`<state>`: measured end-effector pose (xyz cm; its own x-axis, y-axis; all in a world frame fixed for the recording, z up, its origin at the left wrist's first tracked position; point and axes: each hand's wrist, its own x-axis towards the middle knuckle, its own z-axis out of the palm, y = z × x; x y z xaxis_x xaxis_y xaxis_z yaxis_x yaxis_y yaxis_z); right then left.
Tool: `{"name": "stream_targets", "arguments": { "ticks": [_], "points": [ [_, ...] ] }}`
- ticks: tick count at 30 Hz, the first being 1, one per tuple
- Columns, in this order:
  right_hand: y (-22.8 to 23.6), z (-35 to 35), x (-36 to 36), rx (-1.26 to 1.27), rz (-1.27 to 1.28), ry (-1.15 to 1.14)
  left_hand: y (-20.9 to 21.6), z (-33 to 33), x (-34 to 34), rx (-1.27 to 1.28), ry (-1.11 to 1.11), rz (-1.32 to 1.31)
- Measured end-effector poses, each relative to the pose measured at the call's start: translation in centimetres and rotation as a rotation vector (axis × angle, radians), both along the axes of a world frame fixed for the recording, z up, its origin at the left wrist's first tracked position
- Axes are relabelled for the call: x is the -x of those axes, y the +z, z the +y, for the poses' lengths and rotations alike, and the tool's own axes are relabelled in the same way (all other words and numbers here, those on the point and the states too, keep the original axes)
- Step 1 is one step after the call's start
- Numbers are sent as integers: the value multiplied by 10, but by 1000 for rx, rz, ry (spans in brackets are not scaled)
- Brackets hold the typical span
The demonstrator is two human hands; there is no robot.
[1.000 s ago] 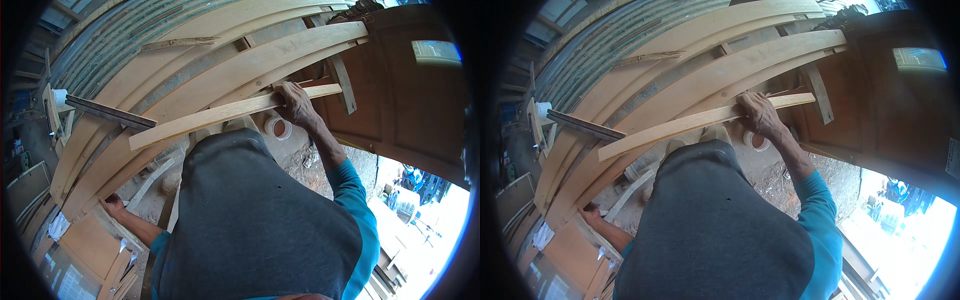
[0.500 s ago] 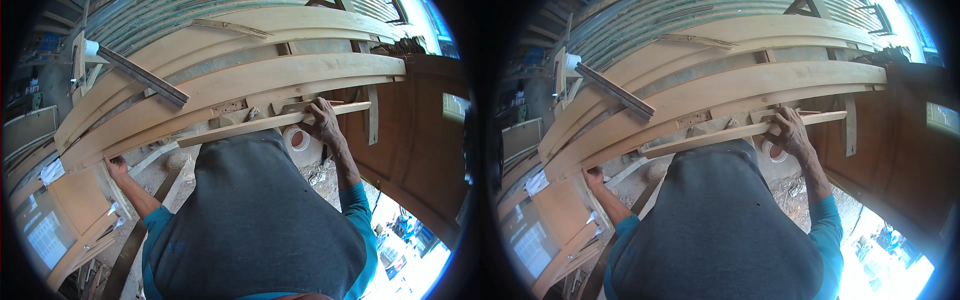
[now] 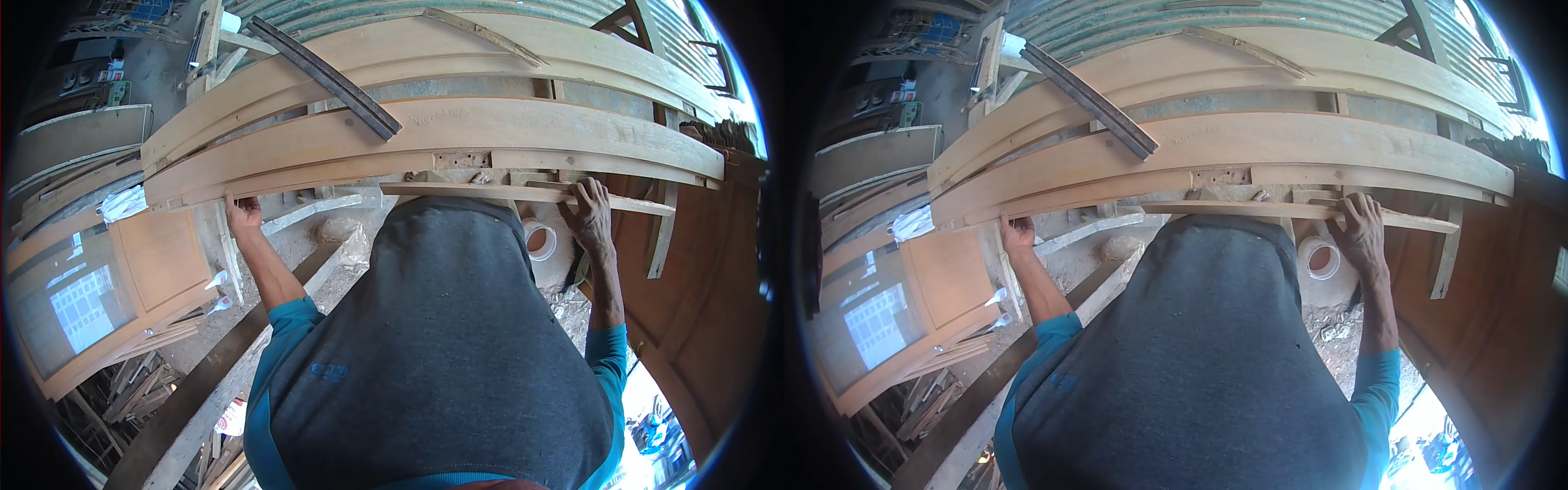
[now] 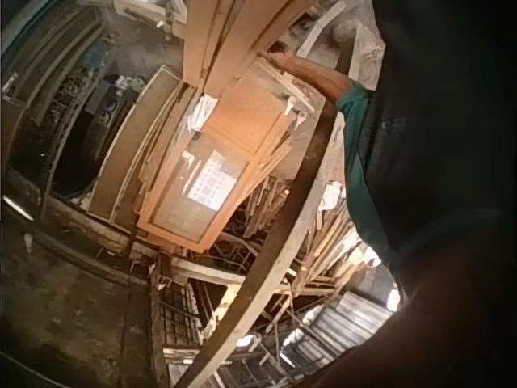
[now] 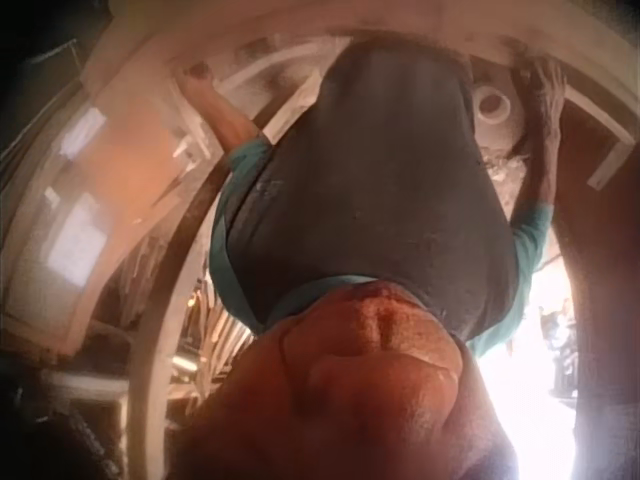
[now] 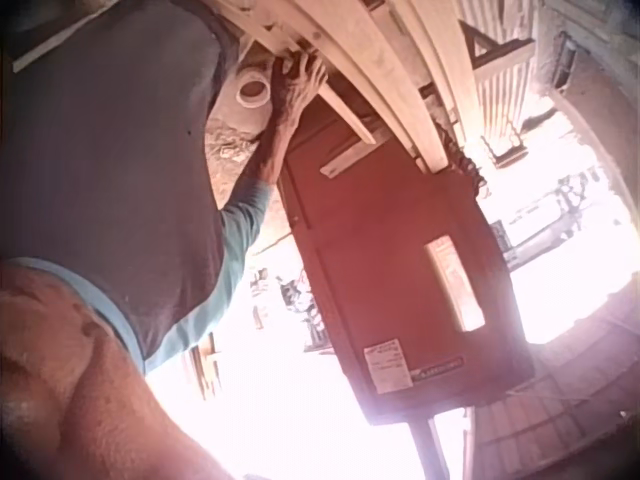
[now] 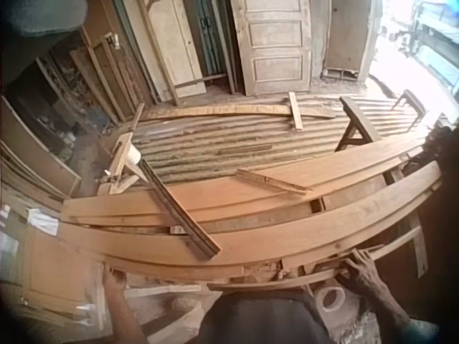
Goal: The person applies glue to wooden planks, spreads it with a putty knife, and then selects and handles various thin wooden strips from a pile in a workshop.
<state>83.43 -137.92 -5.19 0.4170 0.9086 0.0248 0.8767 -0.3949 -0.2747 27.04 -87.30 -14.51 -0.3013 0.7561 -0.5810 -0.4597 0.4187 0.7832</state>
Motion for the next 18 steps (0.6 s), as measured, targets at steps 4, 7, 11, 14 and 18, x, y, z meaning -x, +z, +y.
{"name": "stream_targets", "arguments": {
  "ticks": [4, 7, 11, 14, 18],
  "points": [
    [-4, 9, 3, -19, -47, -15, 7, -5, -5, -18, -15, 19],
    [-10, 12, -1, -40, -103, 5, 6, -7, -1, 0, -20, 43],
    [-21, 11, -8, -35, -108, -44, 6, -1, 2, 26, -14, 77],
    [-27, 12, -9, -61, -105, -86, 8, -4, -1, 23, -36, 86],
    [-23, 17, -6, -103, -123, -95, 13, -5, -14, -6, -79, 88]
  ]
}}
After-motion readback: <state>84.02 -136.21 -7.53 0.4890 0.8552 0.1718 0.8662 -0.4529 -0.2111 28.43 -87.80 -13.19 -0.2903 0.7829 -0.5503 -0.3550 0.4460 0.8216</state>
